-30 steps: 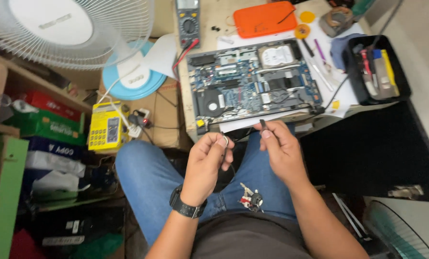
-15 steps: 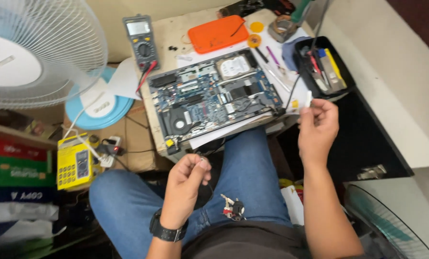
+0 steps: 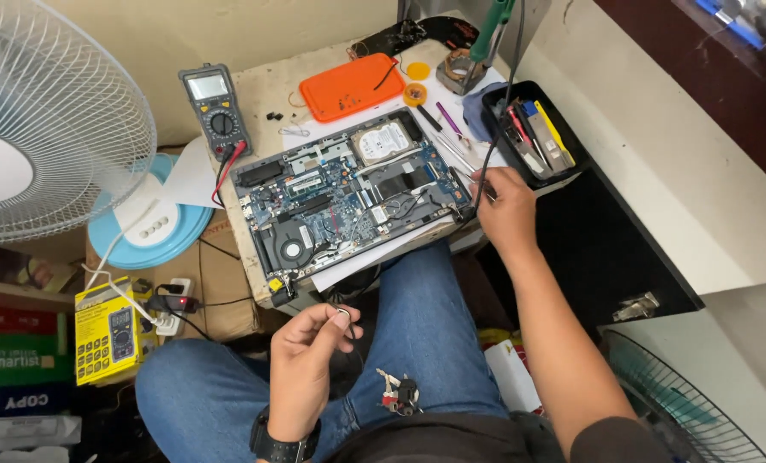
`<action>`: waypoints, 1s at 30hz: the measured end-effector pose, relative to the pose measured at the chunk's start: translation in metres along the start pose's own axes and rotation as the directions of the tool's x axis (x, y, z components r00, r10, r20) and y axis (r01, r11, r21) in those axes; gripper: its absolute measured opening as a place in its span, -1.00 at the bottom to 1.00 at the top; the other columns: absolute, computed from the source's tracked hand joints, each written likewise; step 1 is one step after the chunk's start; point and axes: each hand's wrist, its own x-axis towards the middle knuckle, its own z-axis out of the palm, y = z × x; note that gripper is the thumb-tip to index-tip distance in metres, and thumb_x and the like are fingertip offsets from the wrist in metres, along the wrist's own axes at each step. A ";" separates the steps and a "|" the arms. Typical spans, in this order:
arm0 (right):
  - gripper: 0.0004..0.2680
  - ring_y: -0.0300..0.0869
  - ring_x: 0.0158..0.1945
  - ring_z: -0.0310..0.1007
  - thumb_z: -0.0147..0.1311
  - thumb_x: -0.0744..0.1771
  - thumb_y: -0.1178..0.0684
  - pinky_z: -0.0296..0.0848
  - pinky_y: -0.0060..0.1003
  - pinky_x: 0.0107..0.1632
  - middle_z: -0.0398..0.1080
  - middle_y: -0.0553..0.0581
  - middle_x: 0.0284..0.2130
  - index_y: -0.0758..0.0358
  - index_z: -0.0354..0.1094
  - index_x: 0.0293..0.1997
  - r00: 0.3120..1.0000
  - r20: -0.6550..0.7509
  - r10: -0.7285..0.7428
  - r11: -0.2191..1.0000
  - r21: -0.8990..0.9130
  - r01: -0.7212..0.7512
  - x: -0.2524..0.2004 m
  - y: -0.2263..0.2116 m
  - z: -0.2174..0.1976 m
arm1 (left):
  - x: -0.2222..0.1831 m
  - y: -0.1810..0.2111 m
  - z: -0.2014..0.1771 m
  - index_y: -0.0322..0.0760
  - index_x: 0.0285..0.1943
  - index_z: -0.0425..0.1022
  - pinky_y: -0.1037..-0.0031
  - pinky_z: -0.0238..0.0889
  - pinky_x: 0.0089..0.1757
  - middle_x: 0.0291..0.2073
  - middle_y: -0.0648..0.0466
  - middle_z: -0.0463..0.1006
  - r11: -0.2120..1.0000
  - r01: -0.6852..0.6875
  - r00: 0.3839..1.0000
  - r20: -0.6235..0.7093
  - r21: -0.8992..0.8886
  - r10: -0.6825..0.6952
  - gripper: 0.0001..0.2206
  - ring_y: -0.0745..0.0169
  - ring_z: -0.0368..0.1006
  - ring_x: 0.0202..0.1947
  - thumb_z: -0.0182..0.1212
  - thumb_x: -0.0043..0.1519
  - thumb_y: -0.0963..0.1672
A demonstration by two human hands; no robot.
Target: Preparing a thin wire for connection during an electronics repair, using a small tool to strip or adjust the wire end.
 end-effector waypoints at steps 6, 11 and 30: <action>-0.91 0.05 -0.01 0.58 0.46 0.39 0.18 0.52 -0.11 0.06 0.72 0.08 -0.14 0.19 0.74 -0.03 0.988 -0.052 -0.147 0.985 -0.097 0.141 0.002 0.018 0.009 | 0.000 0.001 0.000 -0.42 -0.25 0.76 0.43 0.58 -0.30 -0.22 -0.15 0.88 0.999 0.003 0.999 -0.040 0.042 -0.002 -0.84 0.15 0.75 -0.31 0.37 0.40 -0.22; -0.83 0.17 0.13 0.67 0.24 0.47 0.24 0.57 0.02 0.24 0.71 0.28 0.05 0.37 0.69 0.17 0.963 -0.179 -0.203 0.974 -0.140 0.180 -0.017 0.036 0.010 | 0.003 -0.005 -0.005 -0.42 -0.20 0.81 0.45 0.61 -0.29 -0.22 -0.11 0.89 1.000 -0.021 0.999 -0.044 0.004 0.021 -0.86 0.19 0.77 -0.29 0.39 0.38 -0.21; -0.90 -0.11 -0.33 0.68 0.40 0.39 0.21 0.65 -0.29 -0.29 0.73 0.07 -0.16 0.19 0.74 -0.01 0.898 0.288 -0.333 0.828 0.546 0.132 -0.091 -0.226 0.009 | 0.001 -0.027 -0.009 -0.46 -0.11 0.73 0.52 0.66 -0.34 -0.41 -0.12 0.74 0.990 -0.083 0.995 -0.064 -0.116 0.076 -0.92 0.24 0.71 -0.42 0.39 0.40 -0.24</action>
